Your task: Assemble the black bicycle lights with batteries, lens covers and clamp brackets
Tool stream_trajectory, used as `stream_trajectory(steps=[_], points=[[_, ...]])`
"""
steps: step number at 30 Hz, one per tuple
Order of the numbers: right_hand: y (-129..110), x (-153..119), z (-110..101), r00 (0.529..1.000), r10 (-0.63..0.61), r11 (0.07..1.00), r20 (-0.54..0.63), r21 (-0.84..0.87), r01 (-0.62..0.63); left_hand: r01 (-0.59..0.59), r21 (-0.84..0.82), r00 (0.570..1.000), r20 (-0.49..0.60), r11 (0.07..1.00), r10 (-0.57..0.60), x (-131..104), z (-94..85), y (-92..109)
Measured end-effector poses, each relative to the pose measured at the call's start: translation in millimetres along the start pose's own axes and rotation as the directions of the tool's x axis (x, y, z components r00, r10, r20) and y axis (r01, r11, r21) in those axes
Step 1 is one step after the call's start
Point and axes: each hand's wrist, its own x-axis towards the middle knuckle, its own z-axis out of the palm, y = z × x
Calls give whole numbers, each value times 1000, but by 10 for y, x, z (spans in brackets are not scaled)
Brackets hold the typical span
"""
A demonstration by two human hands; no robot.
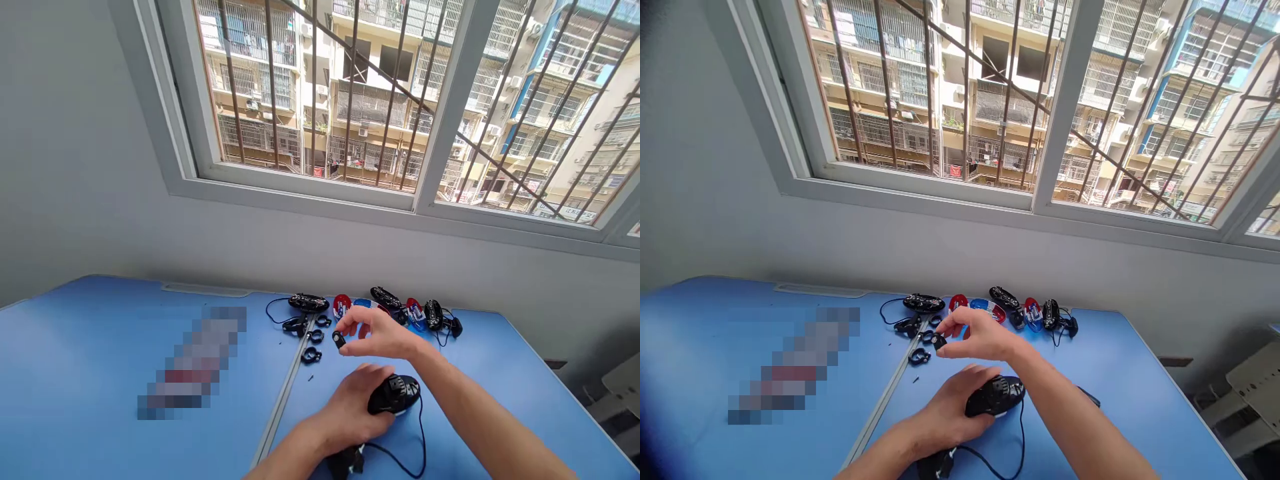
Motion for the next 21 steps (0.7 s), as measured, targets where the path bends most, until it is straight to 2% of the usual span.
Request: stream_trajectory(steps=[5,11,14,21], points=[[243,-504,-246,976,147,944,-163,318,-89,-53,17,998,-37,998,54,44,49,-91],[479,-1016,-155,938,250,854,-240,512,-97,-24,1,1000,-18,1000,24,52,35,-81],[553,-1115,-77,937,250,833,-245,548,-79,-12,-33,1000,-17,999,11,54,43,-70],[654,-1143,-28,963,220,779,-154,622,-79,19,-116,999,-26,993,-22,71,65,3]])
